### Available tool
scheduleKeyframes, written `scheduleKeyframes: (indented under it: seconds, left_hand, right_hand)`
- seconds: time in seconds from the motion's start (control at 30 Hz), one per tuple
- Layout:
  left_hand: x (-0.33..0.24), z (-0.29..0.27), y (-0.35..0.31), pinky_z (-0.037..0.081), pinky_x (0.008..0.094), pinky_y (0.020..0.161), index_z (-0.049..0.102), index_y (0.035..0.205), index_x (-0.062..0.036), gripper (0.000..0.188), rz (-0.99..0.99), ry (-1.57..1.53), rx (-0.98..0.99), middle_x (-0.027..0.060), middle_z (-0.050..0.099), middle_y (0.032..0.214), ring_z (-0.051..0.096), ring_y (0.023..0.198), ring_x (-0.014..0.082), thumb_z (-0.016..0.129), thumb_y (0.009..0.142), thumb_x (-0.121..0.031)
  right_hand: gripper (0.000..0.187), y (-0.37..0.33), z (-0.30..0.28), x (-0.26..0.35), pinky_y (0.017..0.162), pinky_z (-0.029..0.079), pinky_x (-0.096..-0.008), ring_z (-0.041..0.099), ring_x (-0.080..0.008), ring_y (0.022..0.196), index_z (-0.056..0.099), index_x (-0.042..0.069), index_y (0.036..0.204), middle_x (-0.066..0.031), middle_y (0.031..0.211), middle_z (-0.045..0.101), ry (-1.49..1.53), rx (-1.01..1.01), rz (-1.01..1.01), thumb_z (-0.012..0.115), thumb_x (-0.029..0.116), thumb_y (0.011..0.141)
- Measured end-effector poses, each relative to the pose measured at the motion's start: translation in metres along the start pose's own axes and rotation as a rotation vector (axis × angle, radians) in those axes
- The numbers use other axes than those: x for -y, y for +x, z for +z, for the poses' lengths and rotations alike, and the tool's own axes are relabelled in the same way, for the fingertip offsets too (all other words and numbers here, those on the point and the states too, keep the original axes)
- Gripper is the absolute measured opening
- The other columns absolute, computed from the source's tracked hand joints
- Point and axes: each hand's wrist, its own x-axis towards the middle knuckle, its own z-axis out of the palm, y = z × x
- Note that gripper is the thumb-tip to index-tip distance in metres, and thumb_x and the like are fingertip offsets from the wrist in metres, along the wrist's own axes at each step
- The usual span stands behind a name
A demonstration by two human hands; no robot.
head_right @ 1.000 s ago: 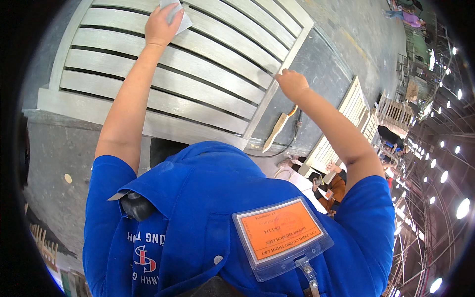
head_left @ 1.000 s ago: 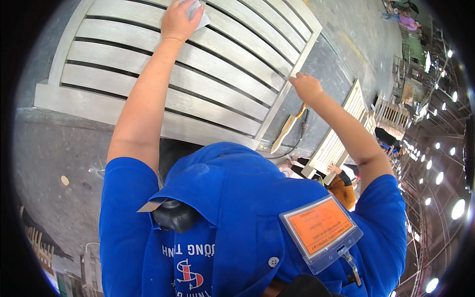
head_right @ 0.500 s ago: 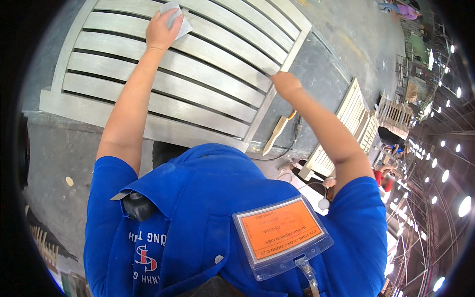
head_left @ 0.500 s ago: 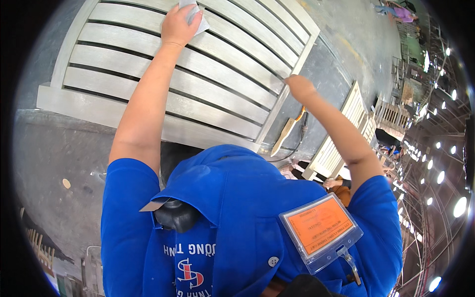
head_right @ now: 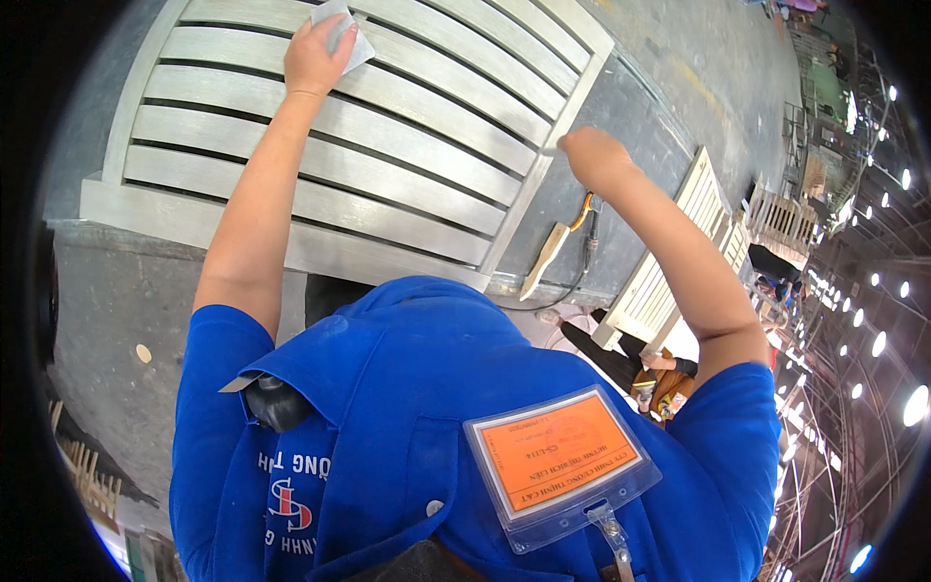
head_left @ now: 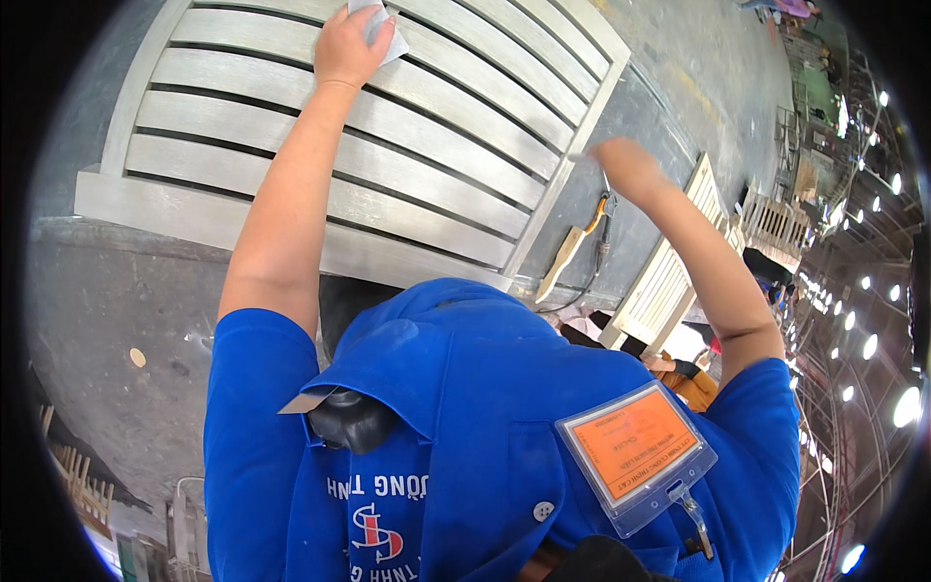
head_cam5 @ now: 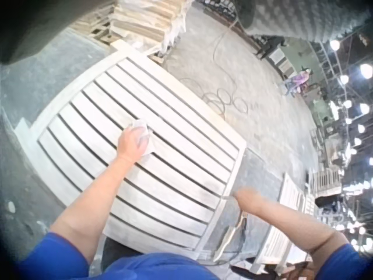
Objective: The person cleans a white slatted wooden panel using a brush and a cloth, then stacks it with other panels. The person repeats the cleaning process on another panel, flipping it over to clean both sides.
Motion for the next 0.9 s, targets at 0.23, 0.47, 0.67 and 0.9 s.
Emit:
scheduleKeyframes:
  seconds: [0.23, 0.47, 0.67, 0.9]
  left_hand:
    - [-0.001, -0.001, 0.0, 0.047, 0.039, 0.081, 0.066, 0.101, -0.0129, 0.034, -0.023, 0.01, 0.007, 0.0134, 0.061, 0.101, 0.057, 0.095, 0.0328, 0.059, 0.08, -0.038]
    - [-0.002, 0.0, 0.001, 0.047, 0.0384, 0.08, 0.066, 0.101, -0.0129, 0.033, -0.029, 0.0, 0.013, 0.0129, 0.061, 0.101, 0.057, 0.095, 0.0323, 0.059, 0.08, -0.038]
    - [-0.007, -0.005, 0.0, 0.047, 0.0341, 0.08, 0.066, 0.103, -0.0111, 0.03, -0.023, 0.06, 0.038, 0.0111, 0.063, 0.1, 0.059, 0.094, 0.0274, 0.061, 0.082, -0.031]
    - [-0.015, -0.012, -0.002, 0.044, 0.0427, 0.087, 0.065, 0.096, -0.0026, 0.028, -0.022, -0.031, -0.019, 0.0199, 0.062, 0.099, 0.054, 0.101, 0.0381, 0.062, 0.078, -0.023]
  right_hand:
    - [0.041, -0.009, 0.061, 0.036, 0.071, 0.05, -0.0379, 0.06, -0.0303, 0.079, 0.06, 0.011, 0.111, -0.0128, 0.084, 0.058, 0.278, -0.512, -0.257, 0.051, -0.002, 0.073]
    - [0.041, -0.011, 0.112, 0.035, 0.064, 0.049, -0.0372, 0.058, -0.0272, 0.075, 0.058, 0.013, 0.114, -0.0102, 0.079, 0.054, 0.292, -0.59, -0.182, 0.051, -0.001, 0.076]
    - [0.035, 0.003, 0.09, 0.053, 0.07, 0.052, -0.0376, 0.06, -0.0296, 0.085, 0.056, 0.008, 0.109, -0.0135, 0.092, 0.057, 0.184, -0.424, -0.16, 0.052, 0.0, 0.075]
    - [0.021, -0.002, 0.063, 0.057, 0.076, 0.053, -0.0393, 0.06, -0.0324, 0.094, 0.06, 0.004, 0.099, -0.0168, 0.097, 0.059, 0.101, -0.15, -0.053, 0.051, 0.004, 0.08]
